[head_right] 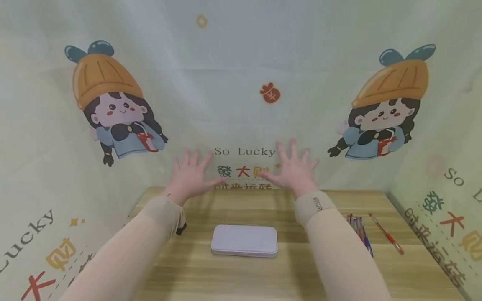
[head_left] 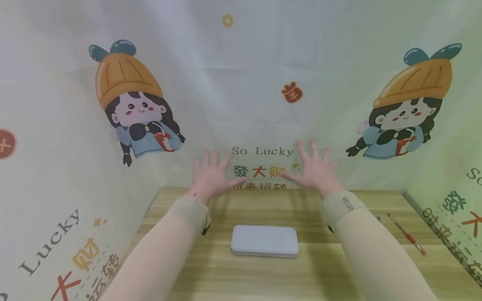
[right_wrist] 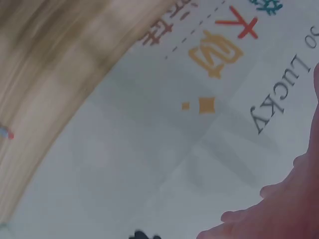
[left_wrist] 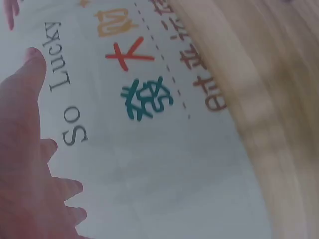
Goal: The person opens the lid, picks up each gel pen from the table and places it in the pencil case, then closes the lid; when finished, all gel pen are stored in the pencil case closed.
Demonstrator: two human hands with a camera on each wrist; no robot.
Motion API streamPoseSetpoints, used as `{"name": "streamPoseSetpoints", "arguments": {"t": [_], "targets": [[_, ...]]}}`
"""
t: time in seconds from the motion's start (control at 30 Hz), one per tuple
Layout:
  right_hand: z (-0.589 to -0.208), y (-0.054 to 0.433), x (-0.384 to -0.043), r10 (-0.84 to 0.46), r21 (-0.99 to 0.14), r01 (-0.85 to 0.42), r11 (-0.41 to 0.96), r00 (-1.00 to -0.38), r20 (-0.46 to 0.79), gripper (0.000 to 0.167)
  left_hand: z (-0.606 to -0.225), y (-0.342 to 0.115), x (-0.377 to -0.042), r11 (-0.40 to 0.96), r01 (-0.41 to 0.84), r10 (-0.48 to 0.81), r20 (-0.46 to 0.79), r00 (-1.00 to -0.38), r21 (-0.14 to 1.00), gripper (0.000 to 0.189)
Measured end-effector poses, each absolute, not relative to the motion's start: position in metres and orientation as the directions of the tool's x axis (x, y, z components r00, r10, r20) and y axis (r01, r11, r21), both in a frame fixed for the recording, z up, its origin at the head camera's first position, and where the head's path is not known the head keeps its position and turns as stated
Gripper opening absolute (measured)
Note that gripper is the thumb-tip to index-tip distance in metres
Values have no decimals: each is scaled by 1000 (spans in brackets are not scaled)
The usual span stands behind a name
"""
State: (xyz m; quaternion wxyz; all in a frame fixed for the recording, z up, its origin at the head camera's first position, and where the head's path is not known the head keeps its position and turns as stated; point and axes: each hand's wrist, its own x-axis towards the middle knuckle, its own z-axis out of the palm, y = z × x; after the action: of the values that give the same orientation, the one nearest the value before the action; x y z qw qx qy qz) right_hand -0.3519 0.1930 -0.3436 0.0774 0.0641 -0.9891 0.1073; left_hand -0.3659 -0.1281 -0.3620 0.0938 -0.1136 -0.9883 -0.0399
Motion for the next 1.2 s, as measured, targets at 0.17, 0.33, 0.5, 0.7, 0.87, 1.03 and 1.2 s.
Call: {"name": "streamPoseSetpoints", "arguments": {"t": [0.17, 0.33, 0.5, 0.7, 0.87, 1.03, 1.2], "targets": [[-373, 187, -335, -189, -241, -228, 943, -966, 175, 115, -396, -130, -347, 926, 341, 305, 212, -929, 161, 115], [-412, 186, -309, -319, -328, -334, 884, -942, 102, 106, -435, -132, -323, 882, 360, 328, 150, -932, 306, 115], [-444, 184, -288, -442, -389, -417, 821, -897, 30, 97, -468, -133, -306, 848, 333, 328, 85, -941, 412, 119], [-467, 180, -272, -526, -433, -479, 764, -850, 12, 85, -493, -130, -294, 812, 306, 331, 39, -943, 496, 125], [-478, 181, -265, -525, -435, -480, 762, -851, 19, 79, -506, -128, -286, 780, 301, 345, 25, -938, 549, 127], [-490, 183, -263, -547, -396, -531, 750, -833, 81, 76, -517, -131, -285, 760, 314, 357, 37, -933, 569, 127], [-499, 182, -262, -544, -373, -554, 744, -827, 143, 70, -524, -136, -285, 731, 322, 361, 60, -931, 602, 125]]}}
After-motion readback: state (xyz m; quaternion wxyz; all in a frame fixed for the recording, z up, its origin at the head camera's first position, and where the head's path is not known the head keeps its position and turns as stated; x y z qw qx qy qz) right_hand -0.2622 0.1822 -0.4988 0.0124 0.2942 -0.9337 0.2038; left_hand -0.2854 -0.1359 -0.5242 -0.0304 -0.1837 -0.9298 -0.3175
